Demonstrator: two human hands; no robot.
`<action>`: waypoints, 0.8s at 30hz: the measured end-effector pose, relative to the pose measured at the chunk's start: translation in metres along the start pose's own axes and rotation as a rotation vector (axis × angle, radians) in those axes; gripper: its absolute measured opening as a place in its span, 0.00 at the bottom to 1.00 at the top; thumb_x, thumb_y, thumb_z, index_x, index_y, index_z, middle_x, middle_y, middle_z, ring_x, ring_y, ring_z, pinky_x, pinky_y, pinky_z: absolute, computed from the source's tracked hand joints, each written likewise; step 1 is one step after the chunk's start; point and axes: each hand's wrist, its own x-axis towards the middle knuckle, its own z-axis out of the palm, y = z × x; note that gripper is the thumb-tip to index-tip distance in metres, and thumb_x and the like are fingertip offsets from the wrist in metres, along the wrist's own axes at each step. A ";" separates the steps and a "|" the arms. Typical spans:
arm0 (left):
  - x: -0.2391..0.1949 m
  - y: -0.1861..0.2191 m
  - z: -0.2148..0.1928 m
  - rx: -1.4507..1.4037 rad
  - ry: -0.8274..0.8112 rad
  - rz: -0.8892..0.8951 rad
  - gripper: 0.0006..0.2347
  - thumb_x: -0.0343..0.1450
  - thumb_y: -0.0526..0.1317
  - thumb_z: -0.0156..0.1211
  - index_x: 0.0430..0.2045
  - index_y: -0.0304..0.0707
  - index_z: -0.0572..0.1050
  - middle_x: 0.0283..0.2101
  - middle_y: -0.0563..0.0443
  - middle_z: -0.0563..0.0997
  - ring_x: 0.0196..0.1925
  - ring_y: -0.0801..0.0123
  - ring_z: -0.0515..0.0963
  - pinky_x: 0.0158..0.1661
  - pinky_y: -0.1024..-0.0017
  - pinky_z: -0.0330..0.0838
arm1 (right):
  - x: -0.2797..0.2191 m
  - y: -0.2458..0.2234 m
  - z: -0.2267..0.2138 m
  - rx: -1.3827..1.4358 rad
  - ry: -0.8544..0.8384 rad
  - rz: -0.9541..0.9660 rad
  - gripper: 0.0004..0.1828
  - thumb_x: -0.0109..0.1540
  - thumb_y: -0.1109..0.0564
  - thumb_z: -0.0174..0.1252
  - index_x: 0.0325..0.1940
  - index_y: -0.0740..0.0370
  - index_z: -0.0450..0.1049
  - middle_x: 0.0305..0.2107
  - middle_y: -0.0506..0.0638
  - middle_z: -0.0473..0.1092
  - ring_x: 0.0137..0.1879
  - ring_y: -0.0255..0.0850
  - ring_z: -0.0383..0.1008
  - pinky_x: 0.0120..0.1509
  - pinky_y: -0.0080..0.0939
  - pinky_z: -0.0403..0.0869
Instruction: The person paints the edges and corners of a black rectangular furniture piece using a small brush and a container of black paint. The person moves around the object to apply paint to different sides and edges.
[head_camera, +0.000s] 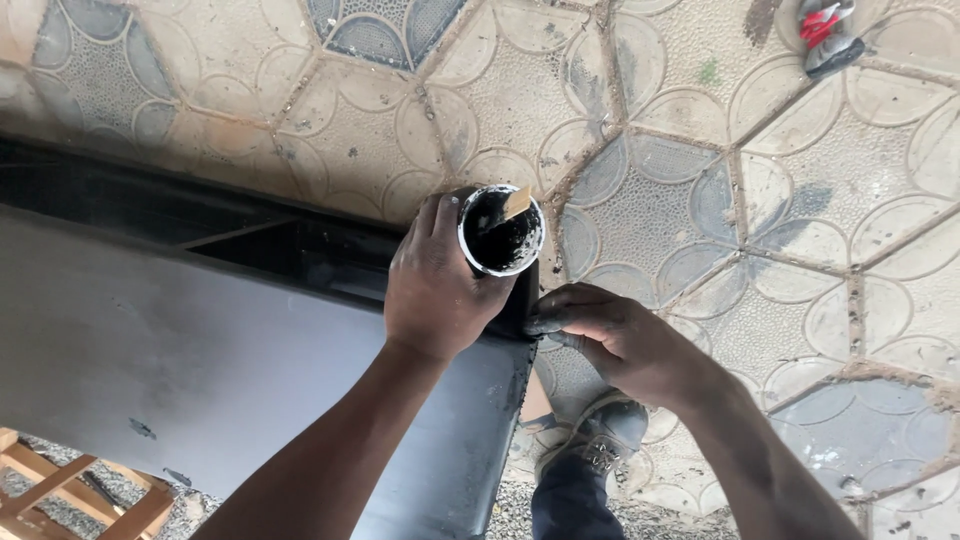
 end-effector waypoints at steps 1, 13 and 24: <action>0.000 -0.001 0.001 0.010 0.009 0.008 0.20 0.62 0.47 0.71 0.40 0.34 0.72 0.36 0.44 0.76 0.38 0.46 0.84 0.38 0.52 0.82 | -0.003 0.000 0.002 0.035 0.042 -0.005 0.15 0.63 0.71 0.50 0.43 0.65 0.81 0.37 0.58 0.79 0.46 0.53 0.80 0.54 0.55 0.77; -0.002 -0.007 0.001 0.052 -0.123 -0.013 0.23 0.64 0.48 0.71 0.47 0.37 0.70 0.44 0.46 0.77 0.44 0.49 0.80 0.40 0.54 0.76 | -0.061 0.020 0.126 0.256 0.711 0.069 0.15 0.68 0.62 0.52 0.58 0.66 0.76 0.53 0.57 0.74 0.53 0.44 0.78 0.53 0.39 0.81; -0.002 -0.006 0.008 0.135 -0.082 -0.066 0.23 0.63 0.50 0.69 0.46 0.36 0.70 0.41 0.46 0.74 0.42 0.48 0.83 0.42 0.52 0.81 | -0.003 0.033 0.028 0.529 0.331 0.275 0.06 0.66 0.66 0.56 0.42 0.71 0.79 0.27 0.58 0.74 0.35 0.43 0.74 0.39 0.41 0.78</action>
